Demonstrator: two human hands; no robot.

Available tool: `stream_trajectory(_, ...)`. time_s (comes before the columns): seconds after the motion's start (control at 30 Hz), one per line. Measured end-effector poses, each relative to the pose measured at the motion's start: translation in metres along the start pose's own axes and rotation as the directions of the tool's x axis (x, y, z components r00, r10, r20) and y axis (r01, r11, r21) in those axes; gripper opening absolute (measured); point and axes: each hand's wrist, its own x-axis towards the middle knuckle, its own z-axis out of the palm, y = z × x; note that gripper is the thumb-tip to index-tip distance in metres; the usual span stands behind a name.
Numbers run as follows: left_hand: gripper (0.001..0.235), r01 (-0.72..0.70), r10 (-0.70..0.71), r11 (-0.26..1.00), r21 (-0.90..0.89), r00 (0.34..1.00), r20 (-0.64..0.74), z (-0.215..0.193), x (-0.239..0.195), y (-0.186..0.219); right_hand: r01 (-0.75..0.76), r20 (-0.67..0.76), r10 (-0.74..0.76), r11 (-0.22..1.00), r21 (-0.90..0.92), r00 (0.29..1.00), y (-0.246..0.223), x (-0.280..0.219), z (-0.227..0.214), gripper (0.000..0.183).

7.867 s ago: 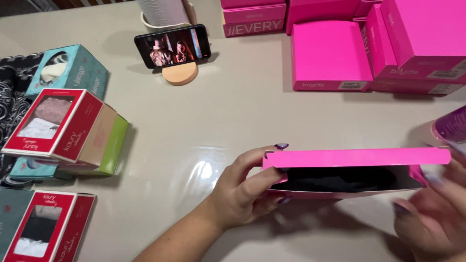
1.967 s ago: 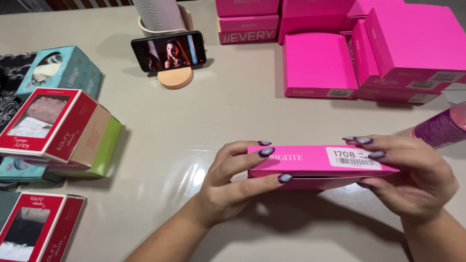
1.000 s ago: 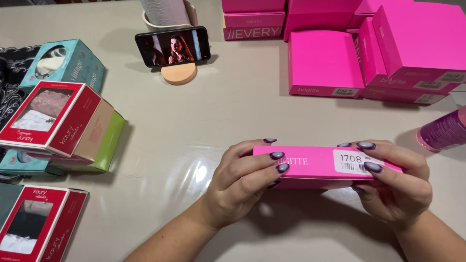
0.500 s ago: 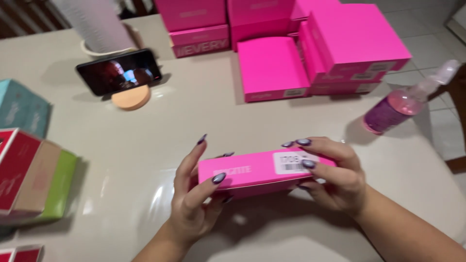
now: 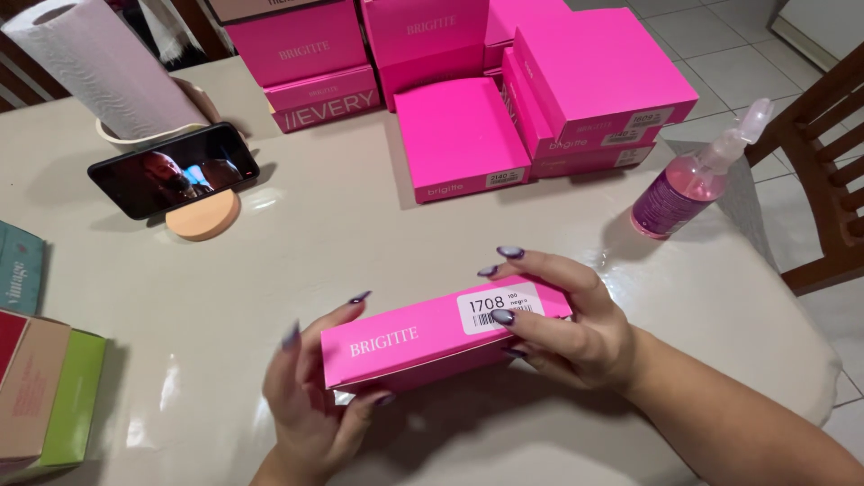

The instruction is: Spraying a black bra with fragrance and folding it into a pink gift box

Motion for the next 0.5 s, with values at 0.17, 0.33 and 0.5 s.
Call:
stream_trajectory(0.17, 0.082, 0.44, -0.452, 0.88, 0.18, 0.892, 0.027, -0.006, -0.012, -0.001, 0.068, 0.025, -0.063, 0.936, -0.345, 0.998, -0.02, 0.028, -0.012, 0.02)
stream_trajectory(0.33, 0.079, 0.077, -0.076, 0.937, -0.34, 0.997, 0.014, 0.019, 0.004, 0.023, 0.087, 0.146, -0.018, 0.872, -0.482, 0.989, -0.065, 0.054, -0.023, 0.025)
stream_trajectory(0.5, 0.014, -0.372, 0.313, 0.83, 0.416, 0.927, 0.205, 0.005, 0.016, 0.032, 0.019, 0.152, 0.066, 0.866, -0.5, 0.986, -0.094, 0.061, -0.019, 0.031)
